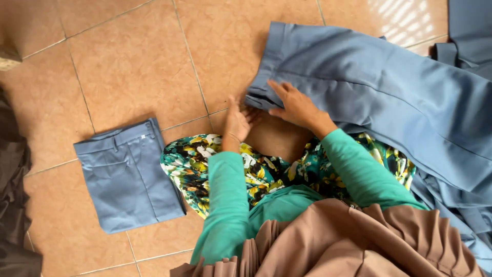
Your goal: Folding blue pants into neat rectangles and stacking them on a tiled floor.
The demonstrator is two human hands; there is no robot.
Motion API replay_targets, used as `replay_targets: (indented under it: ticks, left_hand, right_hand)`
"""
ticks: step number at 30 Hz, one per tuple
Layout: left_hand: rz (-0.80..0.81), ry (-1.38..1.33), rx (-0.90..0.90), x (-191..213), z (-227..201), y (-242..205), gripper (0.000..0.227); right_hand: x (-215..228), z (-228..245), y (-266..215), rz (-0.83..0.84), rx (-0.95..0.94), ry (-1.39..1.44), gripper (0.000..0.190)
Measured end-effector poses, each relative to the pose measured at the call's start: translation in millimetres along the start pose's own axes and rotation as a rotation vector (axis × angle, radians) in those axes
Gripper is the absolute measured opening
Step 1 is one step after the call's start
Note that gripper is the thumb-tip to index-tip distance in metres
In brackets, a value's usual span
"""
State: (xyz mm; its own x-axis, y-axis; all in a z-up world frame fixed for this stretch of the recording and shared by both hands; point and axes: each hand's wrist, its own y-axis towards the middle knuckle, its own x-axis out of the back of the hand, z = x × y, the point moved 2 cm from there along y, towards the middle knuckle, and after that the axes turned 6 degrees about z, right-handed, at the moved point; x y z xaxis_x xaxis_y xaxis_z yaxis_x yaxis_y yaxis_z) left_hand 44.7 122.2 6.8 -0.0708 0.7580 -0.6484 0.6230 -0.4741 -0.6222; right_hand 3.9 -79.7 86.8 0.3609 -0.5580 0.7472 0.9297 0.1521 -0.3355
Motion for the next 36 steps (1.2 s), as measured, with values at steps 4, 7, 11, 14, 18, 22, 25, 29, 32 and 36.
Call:
replay_targets:
  ticks: [4, 7, 11, 14, 18, 22, 25, 29, 32, 36]
  left_hand:
    - [-0.096, 0.101, -0.114, -54.6, 31.0, -18.3, 0.119]
    - [-0.381, 0.354, -0.3, -55.3, 63.9, 30.9, 0.13]
    - [-0.564, 0.408, -0.445, -6.7, 87.3, 131.3, 0.105]
    - [-0.579, 0.239, -0.633, -6.4, 27.8, 132.2, 0.099]
    - [-0.594, -0.095, -0.844, -14.5, -74.2, 90.6, 0.094]
    - [-0.599, -0.263, -0.88, 85.2, -105.9, 56.3, 0.098]
    - [-0.868, -0.075, -0.695, 165.1, -71.3, 81.6, 0.086]
    - [-0.912, 0.069, -0.666, 93.9, -12.1, 43.7, 0.09]
    - [-0.795, -0.006, -0.557, 29.8, 43.0, 27.7, 0.08]
    - [-0.765, 0.037, -0.222, -22.4, 64.6, 29.6, 0.069]
  right_hand:
    - [-21.7, -11.9, -14.0, 0.101, -0.093, -0.217, 0.079]
    - [-34.9, -25.4, -15.7, 0.028, -0.131, -0.275, 0.076]
    - [-51.5, -38.1, -22.9, -0.088, -0.048, -0.426, 0.069]
    - [-37.9, -37.2, -34.0, -0.253, 0.074, -0.554, 0.068]
    - [-26.6, -39.0, -44.3, -0.361, 0.144, -0.609, 0.069]
    - [-63.8, -57.1, -25.1, -0.275, 0.14, -0.56, 0.063]
    - [-109.3, -78.4, -5.4, -0.205, 0.061, -0.534, 0.052]
    - [-122.9, -78.0, -1.6, -0.223, 0.03, -0.478, 0.045]
    - [-125.0, -77.9, 2.6, -0.249, 0.031, -0.455, 0.042]
    - [-124.2, -75.6, -5.8, -0.272, 0.033, -0.453, 0.042]
